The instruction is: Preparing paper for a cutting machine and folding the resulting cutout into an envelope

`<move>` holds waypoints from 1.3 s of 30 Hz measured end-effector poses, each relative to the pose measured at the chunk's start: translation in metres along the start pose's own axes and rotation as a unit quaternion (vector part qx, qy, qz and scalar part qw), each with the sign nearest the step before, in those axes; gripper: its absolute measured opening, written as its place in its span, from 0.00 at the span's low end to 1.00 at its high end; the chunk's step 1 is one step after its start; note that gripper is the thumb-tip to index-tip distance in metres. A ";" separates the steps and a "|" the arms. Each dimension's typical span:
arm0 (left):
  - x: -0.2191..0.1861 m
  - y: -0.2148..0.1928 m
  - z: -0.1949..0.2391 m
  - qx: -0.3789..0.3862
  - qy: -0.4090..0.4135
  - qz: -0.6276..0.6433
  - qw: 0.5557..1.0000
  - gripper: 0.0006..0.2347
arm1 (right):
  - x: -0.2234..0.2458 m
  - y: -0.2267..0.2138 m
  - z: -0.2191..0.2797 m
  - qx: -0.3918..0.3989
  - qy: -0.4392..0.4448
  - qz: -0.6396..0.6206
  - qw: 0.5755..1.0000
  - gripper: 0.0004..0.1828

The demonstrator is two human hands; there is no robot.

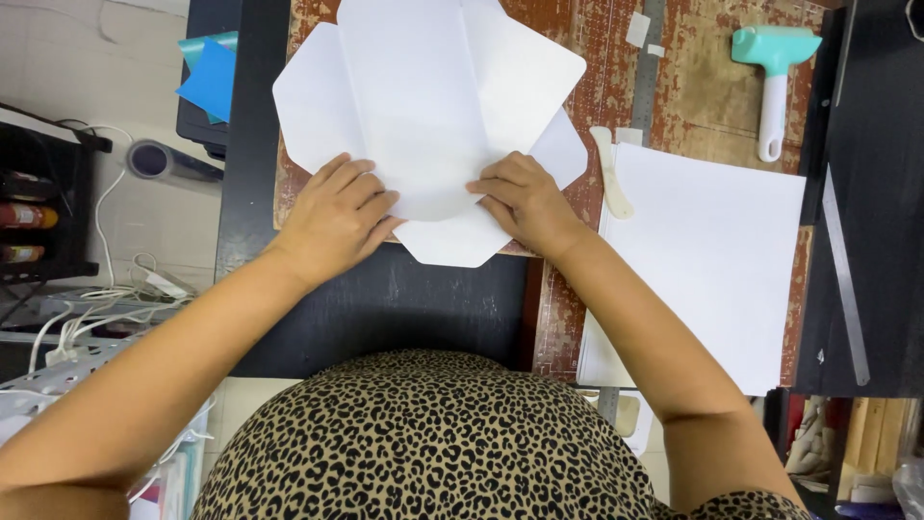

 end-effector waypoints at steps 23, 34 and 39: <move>0.028 -0.002 -0.035 0.138 -0.287 0.146 0.937 0.12 | 0.005 -0.009 -0.047 0.101 0.247 -0.041 0.963 0.13; 0.029 -0.015 -0.055 0.259 -0.344 0.112 0.895 0.12 | -0.001 -0.006 -0.040 0.052 0.238 -0.070 0.967 0.10; 0.026 -0.029 -0.065 0.296 -0.377 0.144 0.866 0.12 | 0.027 -0.014 -0.039 -0.036 0.026 -0.022 0.999 0.12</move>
Point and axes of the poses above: each hand's wrist, its own z-axis away from the middle knuckle, its own y-axis out of the palm, x = y × z, the point moved 5 cm from there along -z, towards the middle knuckle, and after that the axes turned 6 degrees about -x, right-handed, at the moved point
